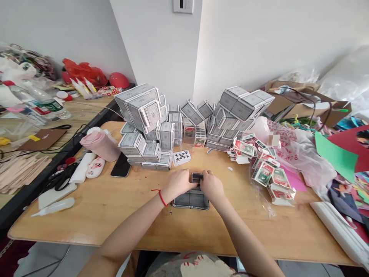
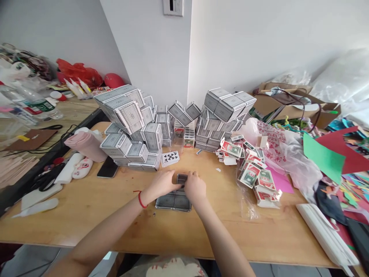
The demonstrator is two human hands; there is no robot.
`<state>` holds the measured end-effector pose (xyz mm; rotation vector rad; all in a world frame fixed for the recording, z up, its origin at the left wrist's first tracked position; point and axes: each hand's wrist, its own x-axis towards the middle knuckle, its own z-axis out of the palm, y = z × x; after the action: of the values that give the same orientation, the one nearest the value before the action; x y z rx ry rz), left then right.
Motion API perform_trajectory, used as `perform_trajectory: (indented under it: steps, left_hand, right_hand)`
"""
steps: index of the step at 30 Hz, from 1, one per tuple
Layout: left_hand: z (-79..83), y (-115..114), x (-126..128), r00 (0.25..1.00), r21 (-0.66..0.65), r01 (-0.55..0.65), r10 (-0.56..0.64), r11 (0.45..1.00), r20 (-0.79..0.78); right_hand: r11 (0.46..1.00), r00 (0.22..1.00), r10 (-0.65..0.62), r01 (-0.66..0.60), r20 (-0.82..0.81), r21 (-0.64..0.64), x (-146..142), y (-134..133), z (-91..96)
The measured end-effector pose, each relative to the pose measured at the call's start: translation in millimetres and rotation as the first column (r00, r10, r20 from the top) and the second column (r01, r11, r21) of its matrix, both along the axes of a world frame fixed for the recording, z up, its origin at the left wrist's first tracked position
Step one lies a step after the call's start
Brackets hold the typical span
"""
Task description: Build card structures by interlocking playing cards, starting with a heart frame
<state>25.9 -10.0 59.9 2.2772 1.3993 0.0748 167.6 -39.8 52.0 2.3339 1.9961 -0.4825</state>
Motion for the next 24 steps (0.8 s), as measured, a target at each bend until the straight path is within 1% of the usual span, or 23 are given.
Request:
perform_trajectory:
  steps: [2,3,6,10,16,19,21,24]
  left_hand:
    - [-1.9,-6,2,0.998,-0.006,0.009,-0.009,1.000,-0.069]
    - [-3.0,-7,4,0.995,0.009,0.003,-0.002,1.000,-0.101]
    - [-5.0,-6,11,0.984,0.077,-0.030,0.044,0.997,-0.174]
    - [-6.6,3,19,0.988,0.088,0.034,-0.020,0.996,-0.153]
    - [-10.3,7,22,0.991,0.077,0.057,-0.047,0.995,-0.126]
    - [-4.5,7,17,0.987,0.080,0.118,-0.108,0.990,-0.119]
    - [2.7,9,11,0.977,0.090,0.200,-0.192,0.976,-0.089]
    - [11.9,12,-4,0.938,0.134,0.346,-0.343,0.929,-0.044]
  right_hand:
    - [0.999,0.998,0.048,-0.047,-0.031,0.024,1,1,2.0]
    - [0.998,0.997,0.063,-0.062,-0.039,0.017,2,2,3.4]
    - [0.996,0.997,0.079,-0.080,-0.016,-0.045,1,5,7.6]
    - [0.987,0.991,0.136,-0.134,0.016,-0.084,-2,8,11.2]
    - [0.961,0.962,0.272,-0.270,0.035,-0.058,-2,12,10.2]
    - [0.959,0.958,0.283,-0.281,0.048,-0.039,-2,11,10.1]
    - [0.960,0.958,0.280,-0.278,0.059,-0.048,-2,10,11.1]
    - [0.960,0.959,0.272,-0.264,0.084,-0.092,0,7,13.0]
